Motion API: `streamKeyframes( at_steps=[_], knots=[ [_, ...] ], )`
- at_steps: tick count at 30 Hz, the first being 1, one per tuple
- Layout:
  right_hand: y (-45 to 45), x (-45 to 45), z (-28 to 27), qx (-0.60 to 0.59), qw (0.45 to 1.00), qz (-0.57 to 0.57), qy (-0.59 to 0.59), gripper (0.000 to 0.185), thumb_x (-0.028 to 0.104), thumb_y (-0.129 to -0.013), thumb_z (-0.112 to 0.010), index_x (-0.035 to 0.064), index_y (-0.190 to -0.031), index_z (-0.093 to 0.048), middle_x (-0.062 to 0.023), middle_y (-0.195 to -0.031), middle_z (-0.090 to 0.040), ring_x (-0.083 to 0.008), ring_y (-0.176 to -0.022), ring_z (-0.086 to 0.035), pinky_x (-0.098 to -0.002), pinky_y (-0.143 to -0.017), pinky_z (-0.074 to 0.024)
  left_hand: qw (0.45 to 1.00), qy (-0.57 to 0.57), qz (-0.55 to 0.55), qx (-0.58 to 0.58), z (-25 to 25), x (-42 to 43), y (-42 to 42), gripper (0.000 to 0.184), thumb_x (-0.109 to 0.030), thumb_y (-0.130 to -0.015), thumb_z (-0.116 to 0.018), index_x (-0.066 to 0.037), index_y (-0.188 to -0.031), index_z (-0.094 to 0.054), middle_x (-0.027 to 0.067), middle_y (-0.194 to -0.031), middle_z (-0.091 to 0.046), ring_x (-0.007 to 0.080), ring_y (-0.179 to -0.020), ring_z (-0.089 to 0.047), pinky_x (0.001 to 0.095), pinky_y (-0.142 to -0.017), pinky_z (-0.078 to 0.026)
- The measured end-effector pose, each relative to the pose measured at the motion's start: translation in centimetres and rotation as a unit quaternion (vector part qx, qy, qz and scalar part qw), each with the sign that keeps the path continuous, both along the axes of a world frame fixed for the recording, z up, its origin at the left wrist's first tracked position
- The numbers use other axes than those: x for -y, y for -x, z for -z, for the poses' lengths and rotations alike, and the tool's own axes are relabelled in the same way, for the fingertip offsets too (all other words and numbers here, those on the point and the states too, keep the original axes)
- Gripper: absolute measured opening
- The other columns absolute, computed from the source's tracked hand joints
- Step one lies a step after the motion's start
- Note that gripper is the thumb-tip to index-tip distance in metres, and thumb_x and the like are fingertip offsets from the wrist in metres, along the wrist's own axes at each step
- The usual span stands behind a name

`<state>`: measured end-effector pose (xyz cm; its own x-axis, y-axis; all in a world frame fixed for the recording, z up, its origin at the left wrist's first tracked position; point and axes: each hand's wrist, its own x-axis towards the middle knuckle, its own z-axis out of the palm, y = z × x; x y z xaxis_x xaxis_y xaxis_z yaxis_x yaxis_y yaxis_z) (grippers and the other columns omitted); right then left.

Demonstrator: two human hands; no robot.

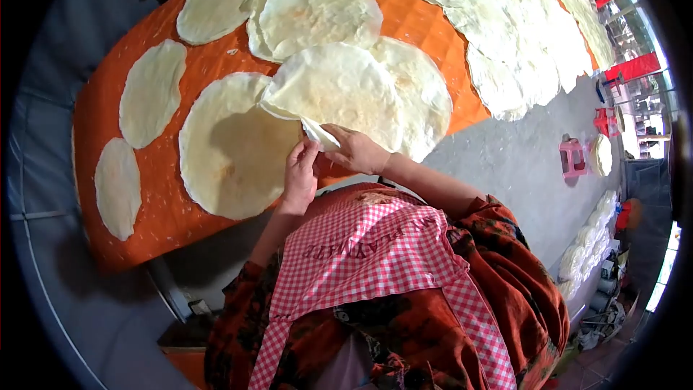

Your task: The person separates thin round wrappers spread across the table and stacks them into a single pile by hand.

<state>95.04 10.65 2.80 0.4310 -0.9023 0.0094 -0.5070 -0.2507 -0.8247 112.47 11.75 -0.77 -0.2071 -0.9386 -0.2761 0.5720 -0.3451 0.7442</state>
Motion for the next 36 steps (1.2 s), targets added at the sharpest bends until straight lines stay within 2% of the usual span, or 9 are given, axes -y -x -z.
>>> streamKeyframes(
  at_steps=[12, 15, 18, 22, 24, 28, 30, 33, 36],
  knots=[
    [0.7, -0.1, -0.9, 0.042, 0.998, -0.038, -0.037, 0.055, 0.03, -0.084, -0.058, -0.002, -0.126, -0.043, -0.0285, -0.097, -0.059, -0.0413, -0.087, -0.059, -0.0441, -0.078, -0.0468, 0.982, 0.016, -0.032, 0.185, -1.4, 0.4, 2.1, 0.018, -0.002, -0.084, -0.056, 0.002, -0.101, -0.058, 0.0035, -0.094, -0.059, 0.0092, -0.086, -0.053, 0.0241, -0.075, -0.044],
    [0.2, 0.0, -0.6, 0.11, 0.994, 0.01, -0.008, 0.038, 0.023, -0.082, -0.058, -0.0009, -0.111, -0.054, -0.0273, -0.088, -0.06, -0.0417, -0.083, -0.059, -0.0447, -0.075, -0.0474, 0.97, 0.003, -0.06, 0.236, 0.0, 0.1, 1.6, 0.015, -0.009, -0.084, -0.06, 0.001, -0.096, -0.058, 0.0021, -0.088, -0.058, 0.0086, -0.083, -0.05, 0.0249, -0.073, -0.043],
    [0.9, 3.2, 0.4, -0.02, 0.994, 0.1, 0.027, 0.016, 0.015, -0.077, -0.058, -0.0005, -0.079, -0.06, -0.0246, -0.074, -0.06, -0.0421, -0.069, -0.058, -0.0454, -0.065, -0.0471, 0.971, 0.001, -0.124, 0.205, -1.8, 1.0, 0.2, 0.024, -0.012, -0.082, -0.061, -0.002, -0.103, -0.056, 0.0053, -0.099, -0.059, 0.0154, -0.089, -0.054, 0.0307, -0.076, -0.045],
    [8.0, 7.8, -4.1, 0.128, 0.969, 0.21, -0.013, 0.02, 0.018, -0.077, -0.06, -0.0026, -0.077, -0.061, -0.0185, -0.067, -0.059, -0.021, -0.061, -0.058, -0.038, -0.061, -0.0471, 0.955, -0.092, -0.173, 0.223, -3.3, 3.6, -8.6, 0.03, -0.01, -0.076, -0.062, -0.006, -0.106, -0.057, 0.0068, -0.105, -0.059, 0.0212, -0.093, -0.057, 0.0346, -0.075, -0.049],
    [11.6, 8.4, -2.5, 0.227, 0.939, 0.249, -0.068, 0.022, 0.018, -0.083, -0.061, -0.0022, -0.075, -0.061, -0.0044, -0.065, -0.059, -0.0114, -0.065, -0.056, -0.0314, -0.058, -0.0457, 0.961, -0.079, -0.131, 0.23, -4.4, 4.1, -12.3, 0.026, -0.01, -0.076, -0.061, -0.005, -0.102, -0.058, 0.0053, -0.101, -0.059, 0.0199, -0.091, -0.056, 0.0325, -0.074, -0.048],
    [20.6, 7.7, 4.9, 0.065, 0.913, 0.378, -0.138, 0.018, 0.016, -0.083, -0.06, 0.0015, -0.073, -0.062, -0.0051, -0.064, -0.061, -0.0134, -0.061, -0.06, -0.0302, -0.055, -0.0479, 0.96, -0.084, -0.147, 0.223, 1.8, 5.2, -22.0, 0.027, -0.01, -0.076, -0.058, -0.005, -0.103, -0.058, 0.0058, -0.101, -0.059, 0.0202, -0.092, -0.056, 0.033, -0.074, -0.047],
    [26.1, 8.0, 15.7, 0.169, 0.893, 0.385, -0.161, 0.018, 0.015, -0.079, -0.059, -0.0021, -0.075, -0.063, -0.0094, -0.066, -0.061, -0.0191, -0.061, -0.06, -0.0377, -0.055, -0.0486, 0.951, -0.12, -0.162, 0.234, 3.7, 4.5, -26.0, 0.031, -0.012, -0.075, -0.058, -0.004, -0.105, -0.057, 0.0071, -0.103, -0.059, 0.0214, -0.093, -0.057, 0.0348, -0.074, -0.048],
    [24.5, 4.9, 7.1, -0.006, 0.889, 0.438, -0.135, 0.013, 0.013, -0.08, -0.057, 0.003, -0.075, -0.062, -0.0097, -0.063, -0.062, -0.0171, -0.057, -0.062, -0.0365, -0.051, -0.0495, 0.938, -0.152, -0.2, 0.238, 5.6, 4.5, -30.8, 0.043, -0.015, -0.072, -0.058, 0.001, -0.112, -0.055, 0.0112, -0.106, -0.059, 0.0259, -0.098, -0.058, 0.04, -0.08, -0.05],
    [21.1, 6.5, 3.8, -0.14, 0.923, 0.358, -0.007, 0.021, 0.011, -0.077, -0.055, 0.0013, -0.09, -0.067, -0.0191, -0.09, -0.066, -0.0338, -0.083, -0.064, -0.0429, -0.072, -0.0494, 0.942, -0.161, -0.193, 0.221, 3.4, 4.0, -31.6, 0.046, -0.015, -0.075, -0.054, -0.001, -0.118, -0.051, 0.0129, -0.115, -0.057, 0.028, -0.106, -0.056, 0.0432, -0.089, -0.049]
  ],
)
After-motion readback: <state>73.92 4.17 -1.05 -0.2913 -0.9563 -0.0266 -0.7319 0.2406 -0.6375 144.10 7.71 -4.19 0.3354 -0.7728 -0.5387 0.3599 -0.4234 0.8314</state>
